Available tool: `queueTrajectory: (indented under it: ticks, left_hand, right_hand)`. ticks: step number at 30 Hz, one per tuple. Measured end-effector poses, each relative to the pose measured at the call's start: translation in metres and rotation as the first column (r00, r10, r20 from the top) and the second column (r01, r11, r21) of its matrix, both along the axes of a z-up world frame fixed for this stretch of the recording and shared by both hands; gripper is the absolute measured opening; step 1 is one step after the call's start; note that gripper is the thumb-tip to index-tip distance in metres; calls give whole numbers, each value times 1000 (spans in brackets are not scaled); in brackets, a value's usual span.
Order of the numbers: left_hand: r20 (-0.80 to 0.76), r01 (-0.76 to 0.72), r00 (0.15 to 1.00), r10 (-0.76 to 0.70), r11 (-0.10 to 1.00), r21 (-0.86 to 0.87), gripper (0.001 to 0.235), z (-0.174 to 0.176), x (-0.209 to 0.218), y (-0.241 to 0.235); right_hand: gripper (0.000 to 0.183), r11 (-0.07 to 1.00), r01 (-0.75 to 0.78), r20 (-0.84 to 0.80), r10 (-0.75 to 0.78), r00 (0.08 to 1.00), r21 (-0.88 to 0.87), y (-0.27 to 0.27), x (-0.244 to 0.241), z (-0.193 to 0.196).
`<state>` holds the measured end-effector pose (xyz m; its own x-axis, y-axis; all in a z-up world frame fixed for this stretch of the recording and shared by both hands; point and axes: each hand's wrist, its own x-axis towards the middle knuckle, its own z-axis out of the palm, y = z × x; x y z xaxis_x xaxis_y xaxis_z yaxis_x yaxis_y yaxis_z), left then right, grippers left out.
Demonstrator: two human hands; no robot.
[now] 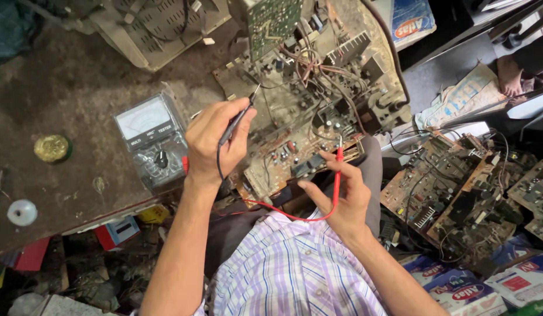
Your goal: The person uses a multimeter to test points on a circuit board. They probe various components and traces on both sides of the board, moving the probes to different locations to check for continuity or voltage.
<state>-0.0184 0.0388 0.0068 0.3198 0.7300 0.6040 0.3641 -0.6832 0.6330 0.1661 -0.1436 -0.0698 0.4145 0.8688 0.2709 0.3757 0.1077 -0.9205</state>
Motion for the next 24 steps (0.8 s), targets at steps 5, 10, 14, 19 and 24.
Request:
queueTrajectory:
  ticks: [5,10,14,19,24]
  left_hand:
    - [84,63,995,-53,991,-122,19,10,23,-27]
    - [113,308,952,-286,880,-361,18,6,48,-44]
    - [99,299,953,-286,835,-462,21,1,61,-47]
    - [120,297,954,-276,801,-519,23,-3,64,-50]
    - [59,212,972,-225,754,-621,19,-2,67,-55]
  right_hand:
    - [33,992,-36,-14,38,999,120,-32,17,-4]
    - [23,988,107,-160,-88,983,109,-53,29,-14]
    - [24,987,146,-184,-133,974,60,-59,35,-18]
    - [25,988,130,-149,-117,982,82,-50,38,-21]
    - [24,989,106,-149,-91,985,98,-38,38,-15]
